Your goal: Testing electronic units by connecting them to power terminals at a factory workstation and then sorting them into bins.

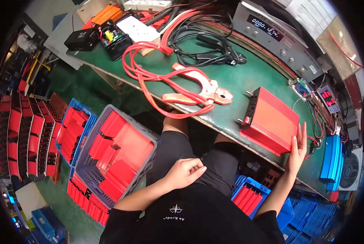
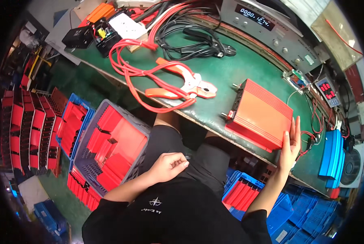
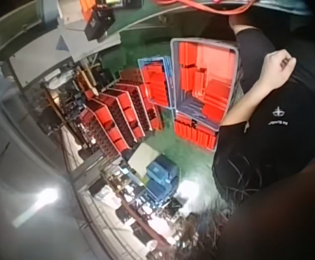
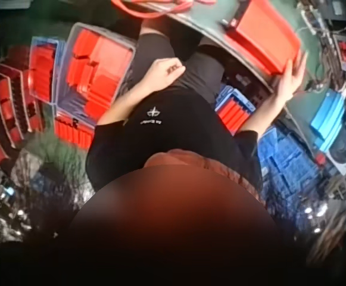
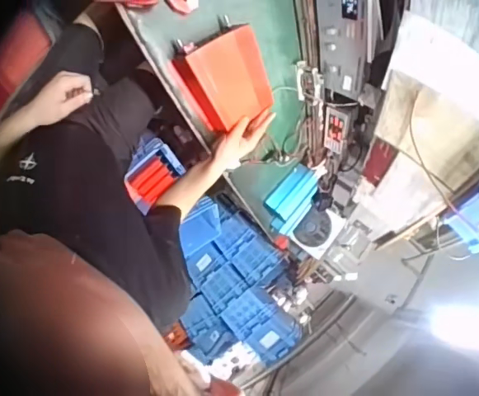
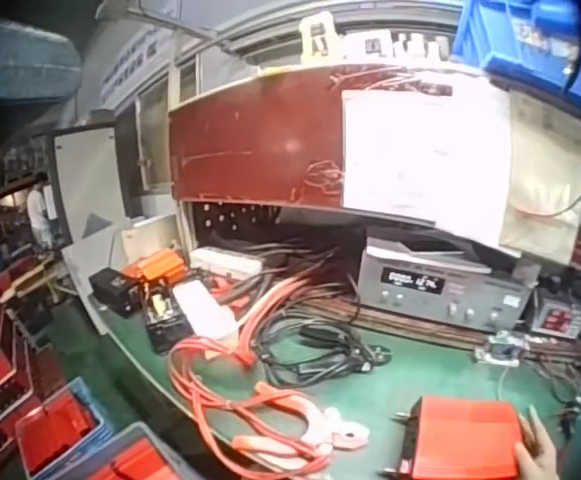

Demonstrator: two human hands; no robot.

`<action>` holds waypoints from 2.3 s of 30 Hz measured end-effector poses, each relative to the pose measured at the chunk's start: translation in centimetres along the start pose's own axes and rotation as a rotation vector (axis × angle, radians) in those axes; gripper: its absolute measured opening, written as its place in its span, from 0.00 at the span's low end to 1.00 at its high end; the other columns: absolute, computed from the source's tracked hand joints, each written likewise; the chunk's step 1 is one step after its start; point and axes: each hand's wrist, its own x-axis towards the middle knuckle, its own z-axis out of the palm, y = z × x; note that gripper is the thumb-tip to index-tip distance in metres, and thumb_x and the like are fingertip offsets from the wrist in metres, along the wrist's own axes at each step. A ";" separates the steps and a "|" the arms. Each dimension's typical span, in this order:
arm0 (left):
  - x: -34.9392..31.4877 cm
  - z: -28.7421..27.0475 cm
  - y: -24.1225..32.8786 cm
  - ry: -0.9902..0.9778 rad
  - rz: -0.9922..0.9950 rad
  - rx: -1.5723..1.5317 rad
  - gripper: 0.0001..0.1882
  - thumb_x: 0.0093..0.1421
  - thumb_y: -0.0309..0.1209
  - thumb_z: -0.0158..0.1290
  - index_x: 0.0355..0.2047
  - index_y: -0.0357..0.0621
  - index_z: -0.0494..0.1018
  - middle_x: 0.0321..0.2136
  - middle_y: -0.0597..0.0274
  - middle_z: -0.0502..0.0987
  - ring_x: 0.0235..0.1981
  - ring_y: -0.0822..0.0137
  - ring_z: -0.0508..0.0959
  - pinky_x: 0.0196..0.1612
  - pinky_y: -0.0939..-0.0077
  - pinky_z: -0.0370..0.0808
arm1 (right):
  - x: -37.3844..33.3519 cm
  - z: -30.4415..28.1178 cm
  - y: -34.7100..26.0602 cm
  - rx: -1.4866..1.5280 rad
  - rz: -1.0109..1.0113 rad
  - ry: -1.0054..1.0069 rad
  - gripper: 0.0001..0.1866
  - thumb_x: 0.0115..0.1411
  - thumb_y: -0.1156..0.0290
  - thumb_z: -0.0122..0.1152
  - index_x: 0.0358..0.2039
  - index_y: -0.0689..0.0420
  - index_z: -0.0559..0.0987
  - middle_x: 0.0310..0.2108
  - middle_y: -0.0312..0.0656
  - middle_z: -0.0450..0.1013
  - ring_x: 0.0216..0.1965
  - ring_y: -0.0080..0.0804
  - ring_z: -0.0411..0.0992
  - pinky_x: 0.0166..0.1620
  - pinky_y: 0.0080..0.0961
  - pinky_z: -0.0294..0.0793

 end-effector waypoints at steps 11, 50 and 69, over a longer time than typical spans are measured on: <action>5.3 -0.2 5.1 -0.203 0.183 0.064 0.08 0.65 0.28 0.60 0.30 0.37 0.77 0.23 0.64 0.75 0.20 0.77 0.72 0.24 0.79 0.69 | 3.1 0.4 -1.6 0.143 0.209 -0.049 0.37 0.68 0.82 0.52 0.76 0.51 0.56 0.69 0.53 0.63 0.67 0.35 0.66 0.66 0.29 0.66; 23.6 -14.1 11.7 0.116 0.418 0.807 0.24 0.61 0.31 0.56 0.58 0.39 0.74 0.62 0.44 0.67 0.65 0.42 0.66 0.67 0.51 0.62 | 13.9 6.4 -0.2 -1.200 -0.235 -0.215 0.32 0.70 0.47 0.48 0.69 0.49 0.68 0.69 0.51 0.62 0.73 0.49 0.55 0.75 0.47 0.46; 18.6 -7.2 7.4 0.260 0.397 1.214 0.47 0.43 0.49 0.70 0.64 0.47 0.70 0.48 0.46 0.69 0.49 0.45 0.70 0.54 0.52 0.70 | 14.2 6.4 0.9 -1.177 -0.310 -0.201 0.32 0.70 0.46 0.47 0.69 0.48 0.69 0.68 0.52 0.64 0.72 0.52 0.57 0.74 0.48 0.47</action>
